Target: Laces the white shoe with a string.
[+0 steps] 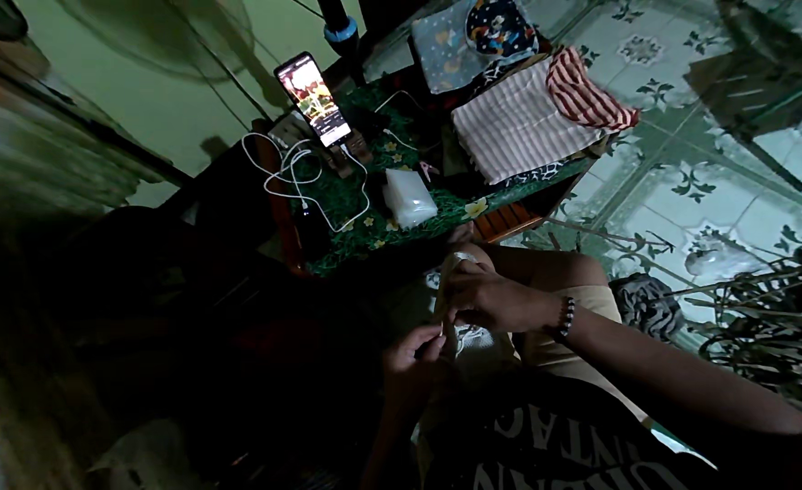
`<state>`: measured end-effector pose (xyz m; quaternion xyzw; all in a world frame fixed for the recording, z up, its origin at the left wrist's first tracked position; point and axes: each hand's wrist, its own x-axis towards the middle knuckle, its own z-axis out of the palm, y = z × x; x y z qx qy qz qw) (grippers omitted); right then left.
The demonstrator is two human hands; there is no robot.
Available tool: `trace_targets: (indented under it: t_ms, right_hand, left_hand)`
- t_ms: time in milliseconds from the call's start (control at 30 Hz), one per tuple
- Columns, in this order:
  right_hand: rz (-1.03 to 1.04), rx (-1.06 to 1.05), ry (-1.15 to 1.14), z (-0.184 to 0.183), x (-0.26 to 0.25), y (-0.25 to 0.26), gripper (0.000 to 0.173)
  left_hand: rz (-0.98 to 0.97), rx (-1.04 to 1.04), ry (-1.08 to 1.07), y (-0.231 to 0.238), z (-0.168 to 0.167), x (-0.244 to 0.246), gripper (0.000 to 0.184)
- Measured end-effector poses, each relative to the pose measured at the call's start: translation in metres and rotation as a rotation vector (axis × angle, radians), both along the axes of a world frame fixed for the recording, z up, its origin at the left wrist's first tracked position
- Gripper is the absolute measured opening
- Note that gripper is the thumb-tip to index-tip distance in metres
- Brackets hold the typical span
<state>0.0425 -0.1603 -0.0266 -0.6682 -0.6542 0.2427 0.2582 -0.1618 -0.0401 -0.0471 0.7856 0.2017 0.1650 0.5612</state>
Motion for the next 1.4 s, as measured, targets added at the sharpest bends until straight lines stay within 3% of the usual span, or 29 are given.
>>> trace_targets:
  t_ms: [200, 500, 800, 1400]
  right_hand:
    - [0.024, -0.003, 0.007, 0.003, 0.001, 0.003, 0.010]
    - [0.009, 0.191, 0.110, -0.018, 0.006, -0.017, 0.011]
    - [-0.073, 0.233, 0.225, -0.031, 0.002, -0.029, 0.015]
    - [-0.099, 0.260, 0.180, -0.032, -0.001, -0.022, 0.015]
  left_hand:
    - [0.005, 0.069, 0.016, 0.000, -0.004, 0.003, 0.010]
    - [0.014, -0.141, -0.072, -0.013, -0.010, 0.013, 0.008]
    - [0.013, -0.129, -0.120, -0.010, -0.012, 0.018, 0.007]
    - [-0.091, -0.149, -0.082, -0.004, -0.011, 0.026, 0.007]
